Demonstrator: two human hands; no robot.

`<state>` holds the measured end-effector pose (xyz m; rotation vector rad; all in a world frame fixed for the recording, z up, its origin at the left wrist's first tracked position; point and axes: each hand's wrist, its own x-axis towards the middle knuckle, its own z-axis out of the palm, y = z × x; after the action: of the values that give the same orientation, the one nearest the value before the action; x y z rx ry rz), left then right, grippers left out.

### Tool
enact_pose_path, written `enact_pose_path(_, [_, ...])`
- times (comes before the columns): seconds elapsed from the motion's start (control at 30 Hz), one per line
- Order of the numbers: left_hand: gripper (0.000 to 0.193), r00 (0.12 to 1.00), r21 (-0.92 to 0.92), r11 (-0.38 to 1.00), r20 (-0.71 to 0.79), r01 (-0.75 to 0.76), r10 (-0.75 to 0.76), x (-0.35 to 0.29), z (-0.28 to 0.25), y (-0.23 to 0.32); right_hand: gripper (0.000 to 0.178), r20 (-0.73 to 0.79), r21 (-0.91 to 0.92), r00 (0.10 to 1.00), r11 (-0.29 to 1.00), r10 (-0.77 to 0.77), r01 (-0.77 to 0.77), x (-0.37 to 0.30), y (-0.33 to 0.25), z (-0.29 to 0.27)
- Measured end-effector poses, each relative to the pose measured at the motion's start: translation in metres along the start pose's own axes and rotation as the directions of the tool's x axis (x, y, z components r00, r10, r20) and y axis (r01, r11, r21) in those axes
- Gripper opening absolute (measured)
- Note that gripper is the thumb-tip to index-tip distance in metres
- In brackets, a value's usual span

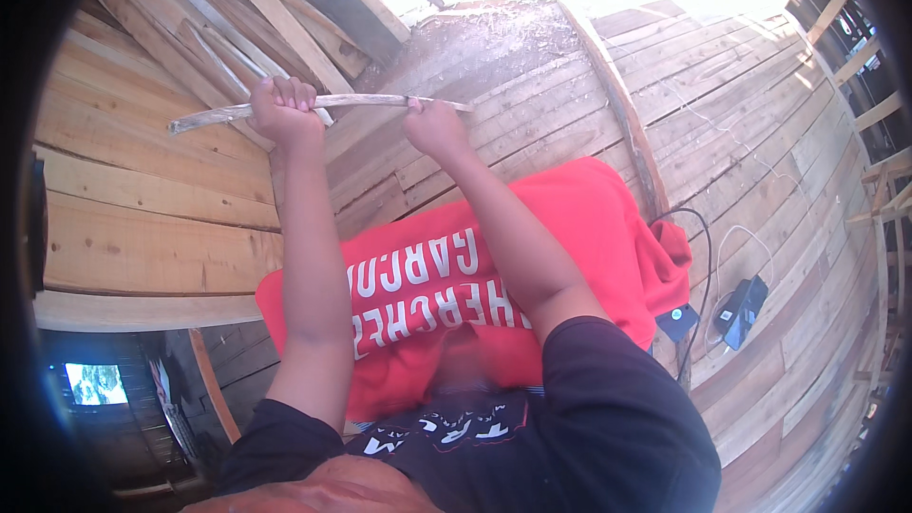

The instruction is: The person uses a knife to carve a long, thin piece of wood, repeatedly shaving off thin strips of material. The person holds the wood with one hand and the knife with the other, working on a wooden deck surface.

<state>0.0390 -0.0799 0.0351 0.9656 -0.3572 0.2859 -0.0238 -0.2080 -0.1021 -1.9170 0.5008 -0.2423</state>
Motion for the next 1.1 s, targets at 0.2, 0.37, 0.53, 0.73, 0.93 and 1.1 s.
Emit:
enact_pose_path(0.2, [0.029, 0.99, 0.016, 0.999, -0.136, -0.03, 0.032, -0.014, 0.055, -0.004, 0.047, -0.084, -0.018, 0.988, 0.991, 0.127, -0.129, 0.019, 0.074, -0.002])
enact_pose_path(0.37, [0.031, 0.979, 0.084, 0.996, -0.197, -0.039, 0.055, -0.003, 0.058, -0.01, 0.046, -0.028, 0.146, 0.971, 0.962, 0.237, -0.231, 0.022, 0.066, -0.007])
enact_pose_path(0.53, [0.018, 0.963, 0.101, 0.993, -0.258, -0.053, 0.078, -0.007, 0.072, -0.012, 0.046, 0.017, 0.096, 0.999, 0.995, 0.031, -0.033, 0.01, -0.005, -0.021])
enact_pose_path(0.73, [0.02, 0.968, 0.112, 0.994, -0.245, -0.021, 0.048, -0.008, 0.083, -0.015, 0.048, -0.006, 0.271, 0.94, 0.905, 0.342, -0.328, 0.03, 0.056, -0.008])
enact_pose_path(0.93, [0.024, 0.995, 0.106, 0.994, -0.099, -0.02, 0.03, -0.013, 0.09, -0.018, 0.049, -0.001, 0.146, 0.985, 0.975, 0.172, -0.17, 0.027, 0.029, -0.031])
enact_pose_path(1.1, [0.028, 1.0, 0.035, 0.999, 0.014, 0.021, -0.021, 0.005, 0.083, -0.024, 0.048, -0.01, 0.155, 0.969, 0.958, 0.248, -0.243, 0.027, 0.054, -0.03])
